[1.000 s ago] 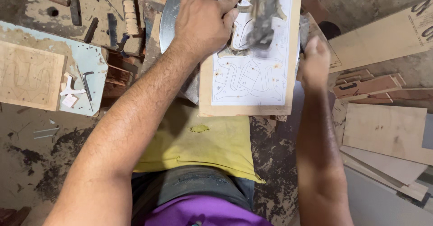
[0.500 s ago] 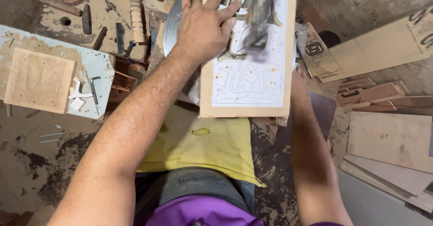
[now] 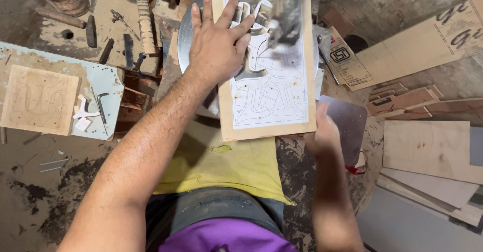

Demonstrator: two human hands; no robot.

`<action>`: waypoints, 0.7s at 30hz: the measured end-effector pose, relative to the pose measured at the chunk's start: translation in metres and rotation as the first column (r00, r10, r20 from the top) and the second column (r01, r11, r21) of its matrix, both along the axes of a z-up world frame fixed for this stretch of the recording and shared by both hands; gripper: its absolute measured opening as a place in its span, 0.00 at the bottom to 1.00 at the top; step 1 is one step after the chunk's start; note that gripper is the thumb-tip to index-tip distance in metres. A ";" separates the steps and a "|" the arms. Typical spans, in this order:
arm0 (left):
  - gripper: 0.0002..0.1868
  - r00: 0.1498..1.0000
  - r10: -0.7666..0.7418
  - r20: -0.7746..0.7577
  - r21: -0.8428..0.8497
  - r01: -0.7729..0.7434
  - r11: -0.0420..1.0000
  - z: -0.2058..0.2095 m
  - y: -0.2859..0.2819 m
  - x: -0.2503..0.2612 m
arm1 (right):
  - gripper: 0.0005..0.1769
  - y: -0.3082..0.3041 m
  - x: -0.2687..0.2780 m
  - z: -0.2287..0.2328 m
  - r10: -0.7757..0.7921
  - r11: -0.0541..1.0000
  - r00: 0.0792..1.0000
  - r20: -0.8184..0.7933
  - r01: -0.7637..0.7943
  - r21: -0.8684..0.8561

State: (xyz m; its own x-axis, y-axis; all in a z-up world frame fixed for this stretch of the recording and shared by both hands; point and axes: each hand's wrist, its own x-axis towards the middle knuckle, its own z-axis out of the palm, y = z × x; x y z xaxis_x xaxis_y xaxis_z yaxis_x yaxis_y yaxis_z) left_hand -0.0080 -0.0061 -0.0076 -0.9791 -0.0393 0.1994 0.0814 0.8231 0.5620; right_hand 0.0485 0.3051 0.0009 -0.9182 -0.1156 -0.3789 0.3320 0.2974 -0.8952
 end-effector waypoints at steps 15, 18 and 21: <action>0.16 0.988 0.059 0.140 -0.016 -0.057 0.998 0.062 0.002 -0.006 | 0.29 0.010 0.021 -0.043 -0.035 0.618 0.998 0.045 0.057 -0.784; 0.23 0.980 0.087 -0.178 0.379 -0.014 0.925 0.060 -0.004 -0.001 | 0.29 0.019 0.016 -0.056 0.075 0.429 0.997 0.021 -0.013 -0.903; 0.22 0.932 0.288 -0.221 0.694 -0.058 0.717 0.037 -0.024 0.008 | 0.29 0.022 0.015 -0.060 0.093 0.377 0.994 0.057 0.018 -0.926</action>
State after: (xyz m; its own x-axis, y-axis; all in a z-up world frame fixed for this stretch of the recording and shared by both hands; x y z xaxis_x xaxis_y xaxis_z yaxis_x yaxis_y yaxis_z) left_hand 0.0004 -0.0298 0.0289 -0.8386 -0.4371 0.3252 0.2297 0.2576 0.9385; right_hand 0.0637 0.3270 -0.0593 -0.8739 -0.4783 -0.0872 0.4319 -0.6816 -0.5907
